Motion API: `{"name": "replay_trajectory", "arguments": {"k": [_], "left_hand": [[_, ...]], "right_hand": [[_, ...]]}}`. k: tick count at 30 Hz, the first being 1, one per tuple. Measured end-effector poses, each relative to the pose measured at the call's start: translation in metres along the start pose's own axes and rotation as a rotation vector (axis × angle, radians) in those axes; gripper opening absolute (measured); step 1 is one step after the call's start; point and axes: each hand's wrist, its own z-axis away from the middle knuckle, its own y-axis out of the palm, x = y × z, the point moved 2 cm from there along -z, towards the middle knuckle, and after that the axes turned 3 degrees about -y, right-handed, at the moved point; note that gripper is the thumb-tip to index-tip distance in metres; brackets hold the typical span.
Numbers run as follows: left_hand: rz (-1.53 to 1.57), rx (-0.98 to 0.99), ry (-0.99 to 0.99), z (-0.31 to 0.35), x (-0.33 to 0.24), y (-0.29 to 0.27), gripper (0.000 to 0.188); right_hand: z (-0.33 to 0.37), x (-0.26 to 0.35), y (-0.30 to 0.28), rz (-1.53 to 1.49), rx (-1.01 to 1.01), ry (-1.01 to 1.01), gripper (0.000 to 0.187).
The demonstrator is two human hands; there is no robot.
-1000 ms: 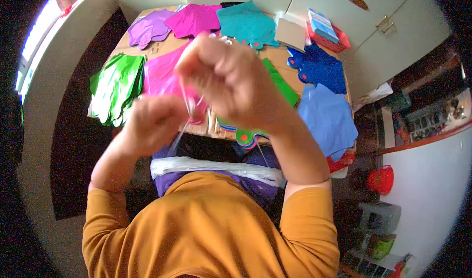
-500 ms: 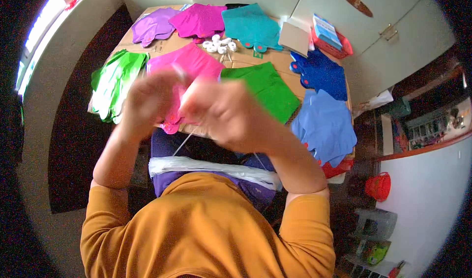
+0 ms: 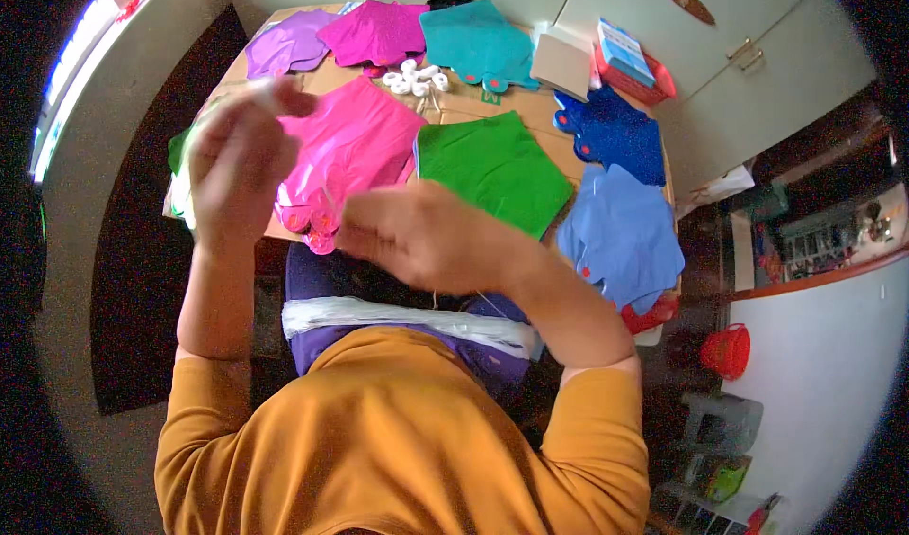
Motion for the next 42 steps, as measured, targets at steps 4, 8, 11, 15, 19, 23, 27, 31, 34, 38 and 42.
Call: {"name": "replay_trajectory", "arguments": {"k": [4, 8, 11, 15, 19, 23, 27, 31, 34, 38, 42], "left_hand": [[-0.265, 0.401, -0.08, 0.026, 0.002, 0.022, 0.024], [0.186, -0.022, -0.02, 0.01, -0.009, 0.013, 0.024], [-0.3, 0.188, -0.061, 0.024, 0.016, 0.015, 0.021], [0.239, 0.171, -0.128, 0.026, 0.0, 0.019, 0.019], [-0.229, 0.125, -0.012, 0.019, 0.004, 0.021, 0.021], [0.285, 0.167, -0.206, 0.029, -0.005, 0.027, 0.023], [-0.263, 0.054, -0.018, 0.015, 0.018, 0.017, 0.02], [0.371, 0.159, -0.087, 0.028, 0.004, 0.034, 0.021], [-0.049, -0.096, -0.029, 0.01, 0.002, 0.017, 0.021], [-0.067, 0.269, -0.264, 0.034, 0.014, 0.037, 0.019], [0.366, -0.037, -0.163, 0.011, 0.008, 0.021, 0.02]], "right_hand": [[-0.007, 0.002, -0.042, -0.154, -0.404, -0.011, 0.014], [0.005, -0.007, -0.008, 0.043, -0.06, -0.034, 0.017], [-0.001, 0.01, -0.028, -0.074, -0.299, -0.021, 0.017], [0.004, -0.017, -0.015, -0.144, -0.163, 0.174, 0.019], [0.005, 0.008, -0.017, -0.18, -0.307, -0.143, 0.016], [0.005, -0.018, -0.02, -0.061, -0.229, 0.241, 0.014], [0.001, 0.007, -0.01, -0.183, -0.216, -0.112, 0.017], [-0.007, -0.03, -0.023, -0.176, -0.338, 0.144, 0.016], [0.006, -0.012, -0.001, -0.232, -0.103, 0.051, 0.005], [-0.008, -0.015, -0.037, -0.056, -0.345, 0.018, 0.015], [0.002, -0.018, -0.005, -0.054, -0.126, 0.091, 0.015]]}}
